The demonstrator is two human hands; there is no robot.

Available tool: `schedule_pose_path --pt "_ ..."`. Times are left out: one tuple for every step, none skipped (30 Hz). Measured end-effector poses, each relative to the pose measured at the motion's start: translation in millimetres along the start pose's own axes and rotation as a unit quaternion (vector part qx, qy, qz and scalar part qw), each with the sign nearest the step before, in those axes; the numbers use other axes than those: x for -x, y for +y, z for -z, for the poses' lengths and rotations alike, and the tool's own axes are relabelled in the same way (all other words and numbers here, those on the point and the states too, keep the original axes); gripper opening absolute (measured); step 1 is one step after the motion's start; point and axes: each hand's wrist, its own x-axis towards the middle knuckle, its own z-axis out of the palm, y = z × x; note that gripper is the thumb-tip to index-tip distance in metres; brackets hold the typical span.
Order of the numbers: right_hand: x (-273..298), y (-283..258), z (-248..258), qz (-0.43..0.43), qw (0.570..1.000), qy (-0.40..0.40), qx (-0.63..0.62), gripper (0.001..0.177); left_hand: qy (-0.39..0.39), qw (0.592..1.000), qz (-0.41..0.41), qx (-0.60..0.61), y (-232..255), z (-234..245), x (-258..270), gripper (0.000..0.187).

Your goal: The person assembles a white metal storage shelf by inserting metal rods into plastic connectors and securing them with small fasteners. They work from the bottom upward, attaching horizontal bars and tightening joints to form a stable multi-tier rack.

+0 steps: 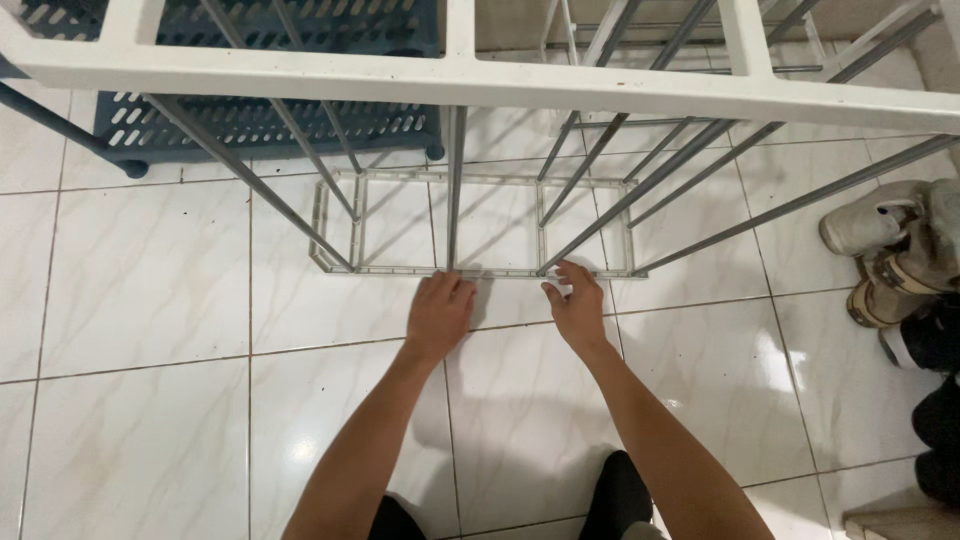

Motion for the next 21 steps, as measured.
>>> schedule_pose_path --pt "-3 -3 -3 -0.001 1.000 -0.006 -0.005 0.032 -0.024 1.000 -0.005 0.015 12 -6 -2 0.014" --pt "-5 -5 -5 -0.001 1.000 -0.013 -0.010 0.029 -0.014 1.000 -0.003 0.020 24 -11 -5 0.023" --pt "-7 -6 -6 -0.012 1.000 -0.016 -0.016 0.027 -0.003 1.000 0.000 0.024 36 -16 -10 0.031" --pt "-9 -7 -8 -0.024 0.999 -0.020 -0.021 0.026 0.008 1.000 0.002 0.028 46 -20 -15 0.040" --pt "-9 -7 -10 -0.034 0.999 -0.024 -0.027 0.025 -0.005 1.000 0.009 0.009 54 -23 -18 0.044" --pt "-9 -6 -12 -0.034 0.999 -0.024 -0.023 0.022 -0.017 1.000 0.016 -0.009 62 -26 -19 0.047" --pt "-10 -5 -13 -0.032 0.999 -0.024 -0.019 0.019 -0.029 0.999 0.024 -0.027 66 -28 -21 0.051" --pt "-10 -4 -13 -0.031 0.999 -0.023 -0.015 0.015 -0.035 0.998 0.011 -0.052 68 -29 -23 0.047" --pt "-11 -3 -14 -0.016 1.000 -0.017 -0.013 0.015 -0.042 0.996 -0.002 -0.077 68 -31 -26 0.043" --pt "-13 -2 -16 -0.002 1.000 -0.011 -0.011 0.014 -0.048 0.993 -0.015 -0.102 68 -33 -29 0.040" --pt "-12 0 -15 0.011 1.000 -0.007 -0.008 0.013 -0.034 0.994 -0.029 -0.104 66 -36 -30 0.040" --pt "-12 2 -15 0.018 1.000 -0.008 0.007 0.012 -0.020 0.993 -0.043 -0.106 62 -38 -31 0.041" --pt "-13 4 -16 0.025 0.999 -0.012 0.023 0.010 -0.007 0.993 -0.055 -0.108 60 -41 -31 0.042" --pt "-13 5 -16 0.032 0.999 -0.015 0.038 0.009 -0.016 0.993 -0.054 -0.108 59 -44 -32 0.040" --pt "-12 6 -16 0.040 0.998 -0.012 0.040 0.009 -0.025 0.992 -0.053 -0.109 58 -47 -32 0.038" --pt "-11 6 -17 0.047 0.998 -0.009 0.041 0.009 -0.033 0.992 -0.052 -0.109 57 -49 -32 0.036" --pt "-12 6 -17 0.056 0.998 -0.005 0.041 0.009 -0.033 0.991 -0.056 -0.114 57 -50 -32 0.037" --pt "-11 6 -17 0.057 0.997 -0.003 0.053 0.009 -0.033 0.991 -0.061 -0.118 57 -51 -31 0.038" --pt "-11 5 -17 0.057 0.996 0.000 0.065 0.010 -0.033 0.990 -0.067 -0.122 57 -51 -31 0.039" --pt "-10 4 -18 0.057 0.995 0.004 0.077 0.010 -0.021 0.989 -0.071 -0.127 56 -50 -30 0.039" --pt "-11 4 -17 0.052 0.996 0.002 0.074 0.010 -0.008 0.988 -0.075 -0.132 57 -50 -30 0.040"
